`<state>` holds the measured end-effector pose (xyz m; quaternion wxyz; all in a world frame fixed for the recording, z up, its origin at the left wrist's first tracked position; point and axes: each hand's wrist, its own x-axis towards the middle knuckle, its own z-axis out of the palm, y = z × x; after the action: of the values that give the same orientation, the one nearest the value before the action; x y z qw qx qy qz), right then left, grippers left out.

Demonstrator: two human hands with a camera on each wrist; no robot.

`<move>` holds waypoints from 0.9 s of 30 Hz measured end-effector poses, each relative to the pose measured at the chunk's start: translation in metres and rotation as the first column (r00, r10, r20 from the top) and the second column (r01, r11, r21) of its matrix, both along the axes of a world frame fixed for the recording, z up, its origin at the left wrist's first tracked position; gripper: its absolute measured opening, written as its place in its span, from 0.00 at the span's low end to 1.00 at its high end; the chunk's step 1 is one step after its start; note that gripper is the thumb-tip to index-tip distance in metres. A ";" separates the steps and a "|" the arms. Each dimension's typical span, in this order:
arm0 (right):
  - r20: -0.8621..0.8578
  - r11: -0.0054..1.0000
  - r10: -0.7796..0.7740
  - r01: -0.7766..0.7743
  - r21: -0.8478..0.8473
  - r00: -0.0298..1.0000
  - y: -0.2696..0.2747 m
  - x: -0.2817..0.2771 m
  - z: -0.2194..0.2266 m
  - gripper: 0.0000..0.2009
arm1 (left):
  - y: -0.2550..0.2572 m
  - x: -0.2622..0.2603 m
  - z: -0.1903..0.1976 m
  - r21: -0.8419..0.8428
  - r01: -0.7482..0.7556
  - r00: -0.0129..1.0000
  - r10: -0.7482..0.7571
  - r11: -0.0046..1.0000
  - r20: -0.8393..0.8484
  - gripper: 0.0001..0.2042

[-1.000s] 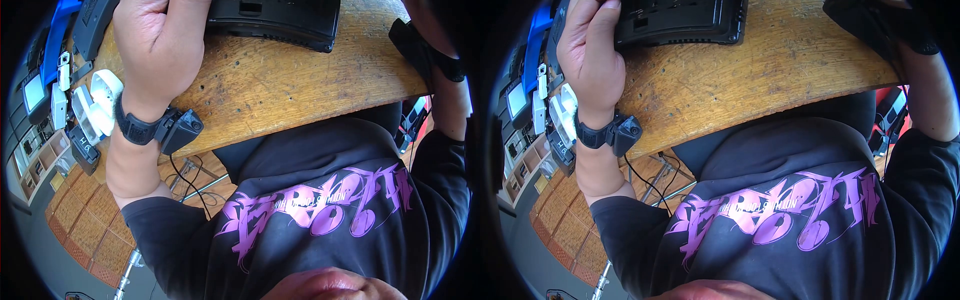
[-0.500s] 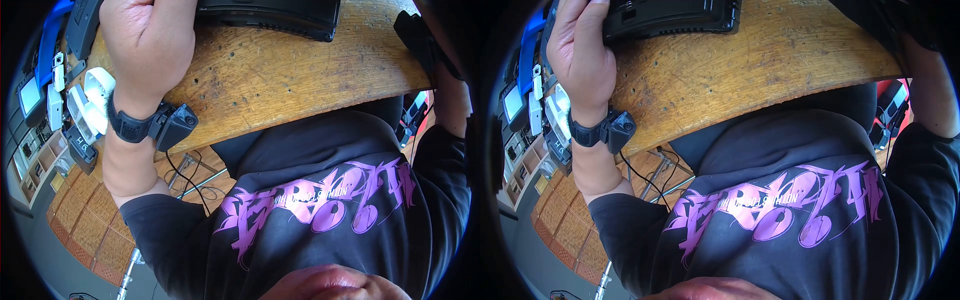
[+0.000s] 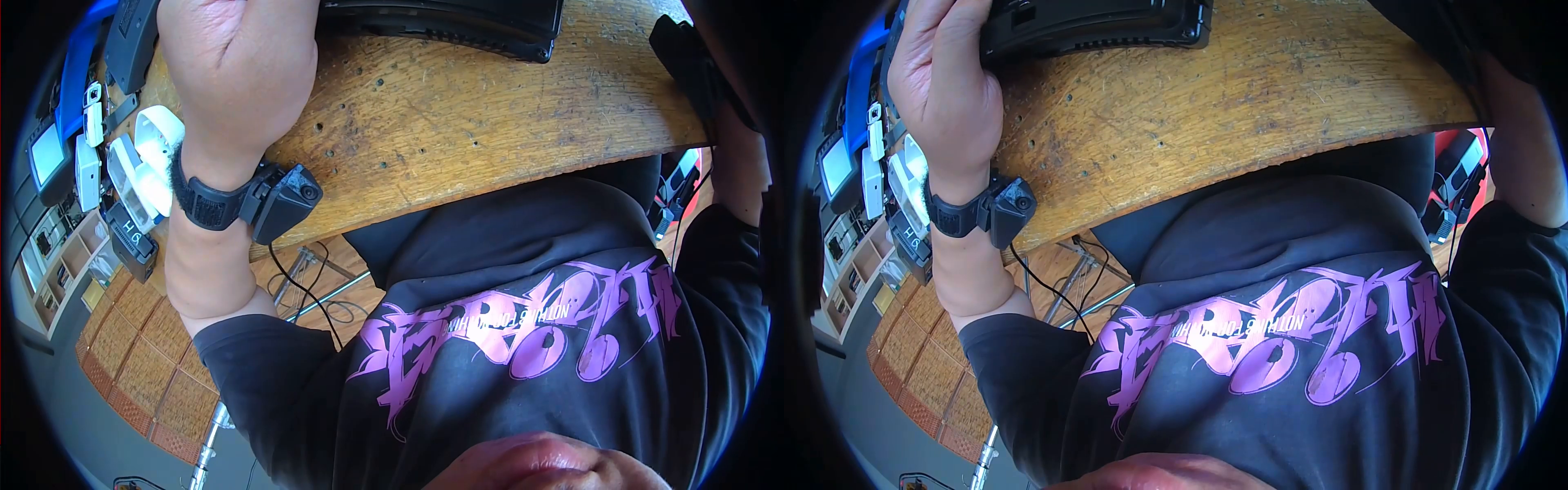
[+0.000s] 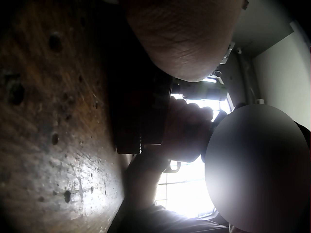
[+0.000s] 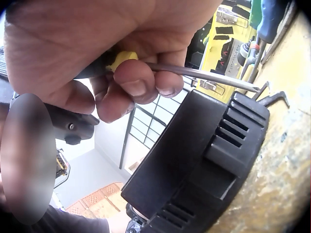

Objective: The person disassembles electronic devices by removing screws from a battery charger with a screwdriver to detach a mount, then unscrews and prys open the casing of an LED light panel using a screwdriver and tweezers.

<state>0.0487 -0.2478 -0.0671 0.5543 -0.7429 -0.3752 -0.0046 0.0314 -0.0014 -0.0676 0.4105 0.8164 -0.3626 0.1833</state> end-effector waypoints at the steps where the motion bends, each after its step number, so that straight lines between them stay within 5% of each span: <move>1: 0.000 1.000 -0.002 0.002 -0.002 1.000 0.000 0.000 0.000 0.28 | 0.001 0.001 -0.001 0.008 0.005 1.000 -0.005 1.000 0.015 0.13; 24: -0.028 1.000 0.019 -0.018 0.025 0.999 0.005 -0.013 -0.020 0.30 | 0.007 0.014 -0.014 -0.040 0.112 0.986 -0.107 0.993 0.126 0.14; 27: -0.032 1.000 0.019 -0.019 0.022 0.999 0.004 -0.015 -0.021 0.30 | 0.009 0.007 -0.003 -0.112 0.191 0.980 -0.196 0.975 -0.037 0.14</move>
<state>0.0336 -0.2442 -0.0884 0.5682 -0.7333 -0.3733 0.0084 0.0386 0.0072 -0.0711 0.4786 0.7579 -0.4200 0.1421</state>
